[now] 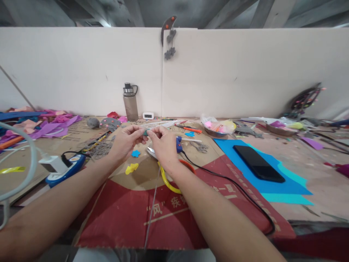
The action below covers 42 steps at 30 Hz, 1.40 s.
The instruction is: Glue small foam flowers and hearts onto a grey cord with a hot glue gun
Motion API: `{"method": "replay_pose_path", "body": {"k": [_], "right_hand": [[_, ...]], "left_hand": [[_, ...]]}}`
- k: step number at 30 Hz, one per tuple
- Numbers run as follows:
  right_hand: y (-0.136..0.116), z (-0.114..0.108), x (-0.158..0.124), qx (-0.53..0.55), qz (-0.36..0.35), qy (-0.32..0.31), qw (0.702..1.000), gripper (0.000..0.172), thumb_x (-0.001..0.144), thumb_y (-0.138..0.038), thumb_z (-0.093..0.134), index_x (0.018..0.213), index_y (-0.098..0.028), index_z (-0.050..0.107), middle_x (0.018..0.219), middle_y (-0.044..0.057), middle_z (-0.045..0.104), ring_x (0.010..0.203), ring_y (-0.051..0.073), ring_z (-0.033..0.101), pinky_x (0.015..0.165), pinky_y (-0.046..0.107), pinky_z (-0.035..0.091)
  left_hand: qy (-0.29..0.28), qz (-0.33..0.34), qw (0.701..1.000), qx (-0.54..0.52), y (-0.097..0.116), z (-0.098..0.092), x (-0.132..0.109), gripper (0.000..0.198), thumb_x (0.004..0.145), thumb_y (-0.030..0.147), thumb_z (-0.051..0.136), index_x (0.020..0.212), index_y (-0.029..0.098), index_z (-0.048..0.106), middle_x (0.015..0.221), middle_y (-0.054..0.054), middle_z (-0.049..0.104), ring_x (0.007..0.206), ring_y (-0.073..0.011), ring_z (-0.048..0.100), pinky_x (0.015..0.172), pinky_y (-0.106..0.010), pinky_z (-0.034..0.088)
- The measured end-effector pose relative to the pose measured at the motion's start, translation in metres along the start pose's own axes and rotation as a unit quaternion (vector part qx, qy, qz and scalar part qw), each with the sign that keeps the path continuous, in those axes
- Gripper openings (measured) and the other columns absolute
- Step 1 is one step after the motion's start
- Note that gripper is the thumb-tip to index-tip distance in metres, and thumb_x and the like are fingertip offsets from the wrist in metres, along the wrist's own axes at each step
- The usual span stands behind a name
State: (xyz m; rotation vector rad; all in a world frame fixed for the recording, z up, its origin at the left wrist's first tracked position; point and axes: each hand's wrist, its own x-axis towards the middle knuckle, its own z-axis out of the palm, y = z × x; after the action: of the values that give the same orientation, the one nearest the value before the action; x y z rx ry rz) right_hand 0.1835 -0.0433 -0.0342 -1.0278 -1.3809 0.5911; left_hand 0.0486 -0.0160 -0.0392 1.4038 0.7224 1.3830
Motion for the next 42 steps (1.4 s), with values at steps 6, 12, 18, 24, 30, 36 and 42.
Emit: {"method": "replay_pose_path", "body": {"k": [6,12,18,24,30,36,42], "right_hand": [[-0.0011,-0.0016,-0.0013,-0.021,-0.008,0.009,1.000,0.016,0.076,-0.030,0.060,0.066,-0.017,0.059,0.056,-0.004,0.049,0.053,0.010,0.037,0.053,0.026,0.030],[-0.0009,-0.0018,-0.0012,-0.039,-0.006,0.013,0.999,0.017,0.076,-0.031,0.062,0.066,-0.017,0.058,0.055,-0.005,0.045,0.053,0.010,0.036,0.054,0.026,0.031],[0.0037,-0.0030,0.0023,0.000,-0.008,0.027,1.000,0.019,0.073,-0.032,0.065,0.085,-0.018,0.059,0.056,-0.009,0.037,0.053,0.009,0.034,0.053,0.024,0.030],[0.0021,-0.0049,0.0034,-0.011,0.004,0.017,1.000,0.017,0.075,-0.033,0.064,0.074,-0.016,0.064,0.055,-0.007,0.038,0.054,0.009,0.032,0.051,0.025,0.027],[0.0026,-0.0025,0.0021,0.002,0.012,0.029,1.000,0.016,0.075,-0.032,0.063,0.076,-0.016,0.063,0.055,-0.006,0.040,0.053,0.010,0.032,0.051,0.025,0.027],[0.0041,-0.0021,0.0015,-0.003,0.007,0.002,1.000,0.016,0.075,-0.032,0.063,0.073,-0.016,0.062,0.055,-0.006,0.042,0.052,0.009,0.032,0.050,0.025,0.027],[0.0057,-0.0048,0.0022,-0.009,-0.043,-0.007,0.999,0.017,0.077,-0.028,0.061,0.091,-0.018,0.057,0.062,-0.007,0.043,0.058,0.011,0.040,0.057,0.025,0.034]], "left_hand": [[-0.004,-0.006,1.000,-0.004,0.0003,0.0009,0.0001,0.019,0.071,0.032,0.071,0.074,0.014,0.064,0.065,-0.001,0.061,0.058,-0.0097,0.056,0.054,-0.023,0.044],[-0.025,-0.027,0.999,-0.024,0.0034,0.0020,-0.0007,0.021,0.070,0.033,0.072,0.072,0.014,0.064,0.064,0.000,0.057,0.056,-0.0084,0.052,0.047,-0.021,0.037],[-0.040,-0.037,0.998,-0.007,0.0059,-0.0010,0.0005,0.021,0.071,0.034,0.072,0.075,0.015,0.065,0.060,0.000,0.057,0.052,-0.0076,0.049,0.044,-0.019,0.033],[-0.070,-0.060,0.993,-0.078,0.0073,-0.0024,0.0008,0.022,0.072,0.034,0.071,0.079,0.014,0.066,0.070,-0.001,0.059,0.059,-0.0088,0.054,0.044,-0.019,0.035],[-0.052,-0.071,0.990,-0.114,0.0044,0.0020,0.0009,0.024,0.068,0.029,0.075,0.085,0.014,0.067,0.069,0.000,0.060,0.056,-0.0070,0.053,0.044,-0.019,0.035],[-0.019,-0.117,0.988,-0.098,0.0036,0.0015,0.0024,0.027,0.060,0.029,0.081,0.076,0.013,0.066,0.065,0.001,0.058,0.052,-0.0051,0.052,0.038,-0.015,0.029],[-0.004,-0.103,0.994,-0.033,0.0052,-0.0011,0.0031,0.028,0.062,0.035,0.079,0.075,0.014,0.064,0.060,0.001,0.056,0.048,-0.0056,0.052,0.034,-0.014,0.023]]}}
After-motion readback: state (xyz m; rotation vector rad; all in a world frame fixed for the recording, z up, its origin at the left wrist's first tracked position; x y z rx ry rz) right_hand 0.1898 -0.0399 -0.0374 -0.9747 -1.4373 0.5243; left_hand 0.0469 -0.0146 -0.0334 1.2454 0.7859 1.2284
